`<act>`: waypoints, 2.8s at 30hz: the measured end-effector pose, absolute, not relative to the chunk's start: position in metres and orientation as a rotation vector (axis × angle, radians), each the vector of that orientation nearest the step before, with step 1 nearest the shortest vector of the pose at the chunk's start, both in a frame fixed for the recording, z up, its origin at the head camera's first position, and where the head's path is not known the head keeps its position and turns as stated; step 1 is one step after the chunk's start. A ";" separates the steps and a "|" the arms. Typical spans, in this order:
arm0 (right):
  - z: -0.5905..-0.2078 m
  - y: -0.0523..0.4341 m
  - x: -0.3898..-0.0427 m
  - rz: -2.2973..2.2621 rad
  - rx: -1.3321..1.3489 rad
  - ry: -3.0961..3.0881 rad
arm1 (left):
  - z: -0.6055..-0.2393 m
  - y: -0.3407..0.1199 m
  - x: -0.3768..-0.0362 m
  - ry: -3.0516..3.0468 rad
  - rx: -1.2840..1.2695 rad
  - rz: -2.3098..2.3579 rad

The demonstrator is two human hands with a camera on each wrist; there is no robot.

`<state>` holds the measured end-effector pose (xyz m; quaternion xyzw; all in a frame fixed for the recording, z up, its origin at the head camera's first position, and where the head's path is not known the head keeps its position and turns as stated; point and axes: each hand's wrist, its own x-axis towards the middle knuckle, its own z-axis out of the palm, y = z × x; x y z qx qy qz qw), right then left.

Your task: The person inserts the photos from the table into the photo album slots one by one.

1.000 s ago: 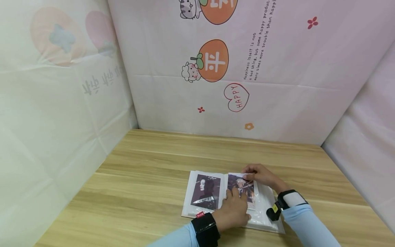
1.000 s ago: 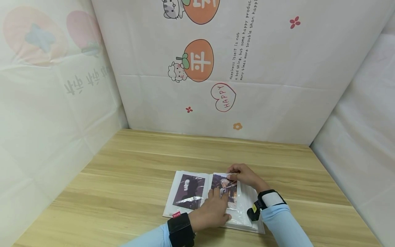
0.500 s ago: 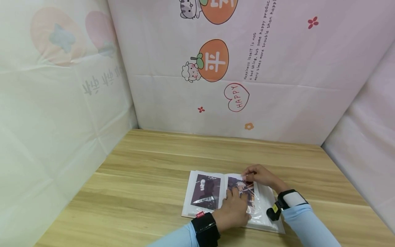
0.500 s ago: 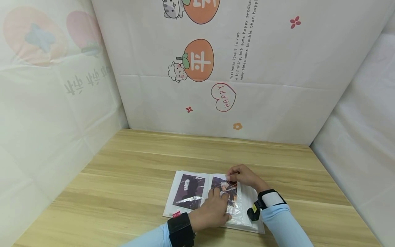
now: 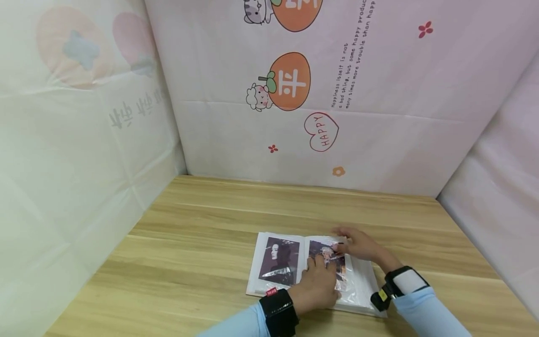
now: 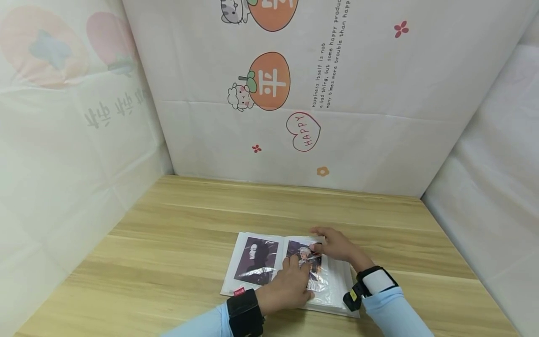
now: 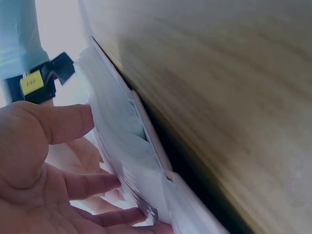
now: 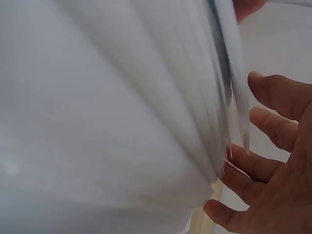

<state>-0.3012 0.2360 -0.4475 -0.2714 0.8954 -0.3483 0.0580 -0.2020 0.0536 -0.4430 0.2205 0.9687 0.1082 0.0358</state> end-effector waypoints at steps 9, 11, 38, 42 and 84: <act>-0.451 0.250 -0.277 -1.036 -0.914 2.806 | -0.441 0.052 -0.203 2.991 0.700 0.219; -0.450 0.253 -0.273 -1.004 -0.922 2.829 | -0.441 0.052 -0.203 3.000 0.705 0.210; -0.455 0.257 -0.255 -0.921 -0.797 2.817 | -0.443 0.044 -0.206 2.986 0.804 0.311; -0.456 0.257 -0.255 -0.938 -0.778 2.802 | -0.446 0.031 -0.213 2.961 0.895 0.485; -0.452 0.256 -0.251 -0.921 -0.780 2.811 | -0.452 -0.096 -0.307 2.908 0.774 0.755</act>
